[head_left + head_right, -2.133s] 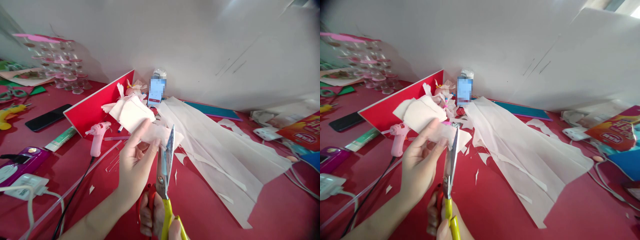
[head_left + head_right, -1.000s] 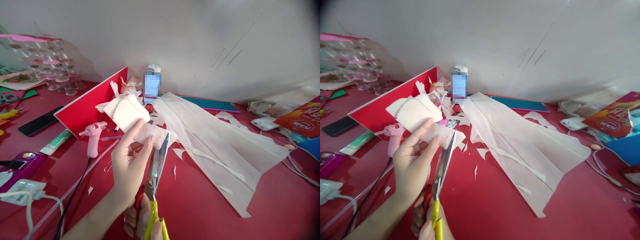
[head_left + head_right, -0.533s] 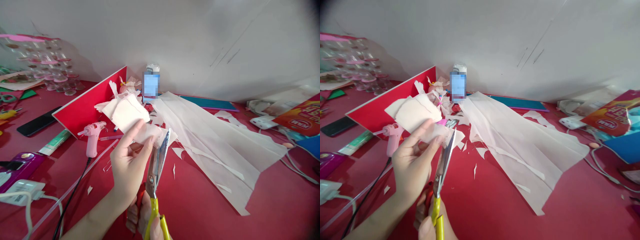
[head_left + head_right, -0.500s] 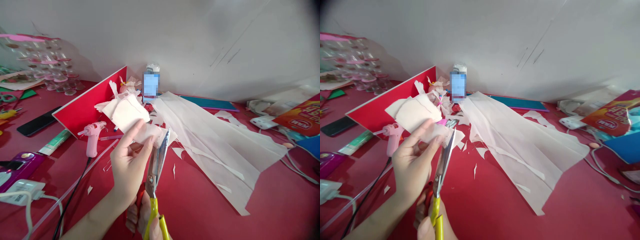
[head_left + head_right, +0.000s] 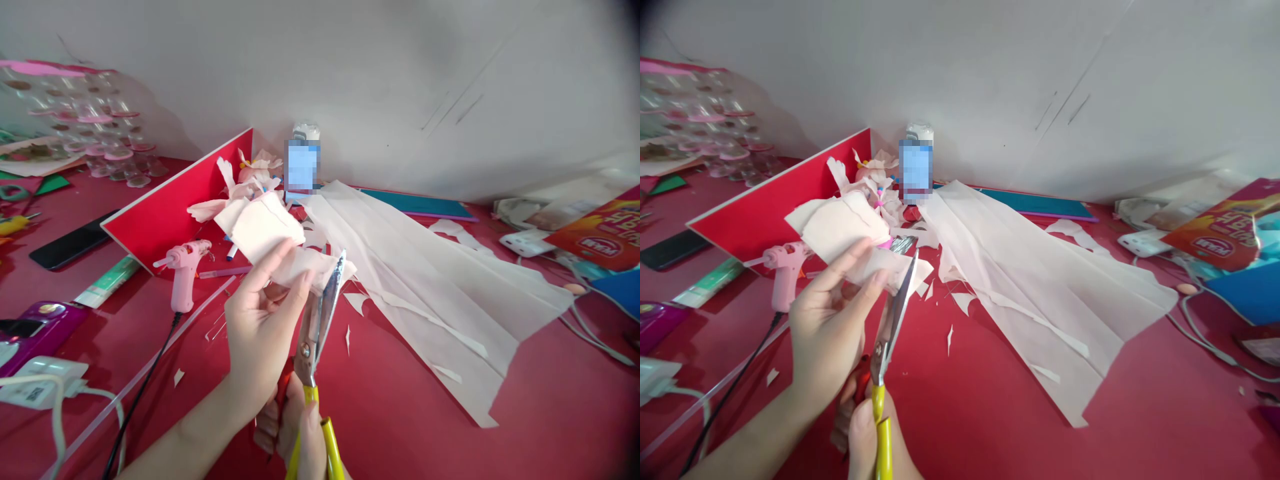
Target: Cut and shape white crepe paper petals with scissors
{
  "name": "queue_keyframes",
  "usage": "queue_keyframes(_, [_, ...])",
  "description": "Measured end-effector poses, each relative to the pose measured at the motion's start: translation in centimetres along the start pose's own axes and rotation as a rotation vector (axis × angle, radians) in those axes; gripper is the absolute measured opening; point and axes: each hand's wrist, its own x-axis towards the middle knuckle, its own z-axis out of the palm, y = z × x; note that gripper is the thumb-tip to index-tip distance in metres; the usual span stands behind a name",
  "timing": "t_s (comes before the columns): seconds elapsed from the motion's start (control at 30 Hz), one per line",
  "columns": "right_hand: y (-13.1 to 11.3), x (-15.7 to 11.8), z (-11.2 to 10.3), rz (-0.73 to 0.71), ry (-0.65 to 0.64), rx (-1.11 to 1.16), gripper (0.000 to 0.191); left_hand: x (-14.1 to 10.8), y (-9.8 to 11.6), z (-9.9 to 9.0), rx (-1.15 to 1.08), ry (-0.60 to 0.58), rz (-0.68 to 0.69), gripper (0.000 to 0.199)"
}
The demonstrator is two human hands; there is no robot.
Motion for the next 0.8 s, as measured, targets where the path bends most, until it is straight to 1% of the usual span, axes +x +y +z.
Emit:
queue_keyframes(0.13, [-1.0, -0.5, 0.2, 0.005, 0.004, 0.155, 0.079, 0.0, -0.2, 0.0, 0.035, 0.001, 0.009, 0.038])
queue_keyframes(0.2, [-1.1, -0.5, 0.2, 0.013, -0.015, 0.199, 0.08, 0.0, -0.3, 0.1, 0.046, -0.002, 0.032, 0.037])
queue_keyframes(0.37, [-0.5, 0.1, -0.2, 0.074, -0.041, 0.267, 0.068, 0.1, -0.6, 0.1, 0.054, 0.015, 0.086, 0.037])
queue_keyframes(0.47, [-0.7, -0.1, -0.4, 0.087, -0.054, 0.286, 0.065, 0.1, -0.6, 0.0, 0.064, 0.016, 0.089, 0.038])
queue_keyframes(0.53, [-1.1, -0.8, -0.3, 0.065, -0.018, 0.258, 0.065, 0.0, -0.6, 0.0, 0.068, 0.019, 0.09, 0.039])
queue_keyframes(0.67, [-2.5, -2.5, 0.4, 0.016, 0.159, 0.106, 0.059, 0.0, -0.3, 0.0, 0.08, 0.016, 0.094, 0.038])
queue_keyframes(0.73, [-3.0, -3.2, 0.8, 0.007, 0.218, 0.029, 0.048, 0.0, -0.2, 0.1, 0.089, 0.013, 0.101, 0.036])
queue_keyframes(0.8, [-3.4, -3.7, 1.1, 0.006, 0.246, -0.015, 0.032, 0.0, -0.2, 0.0, 0.095, 0.011, 0.102, 0.035])
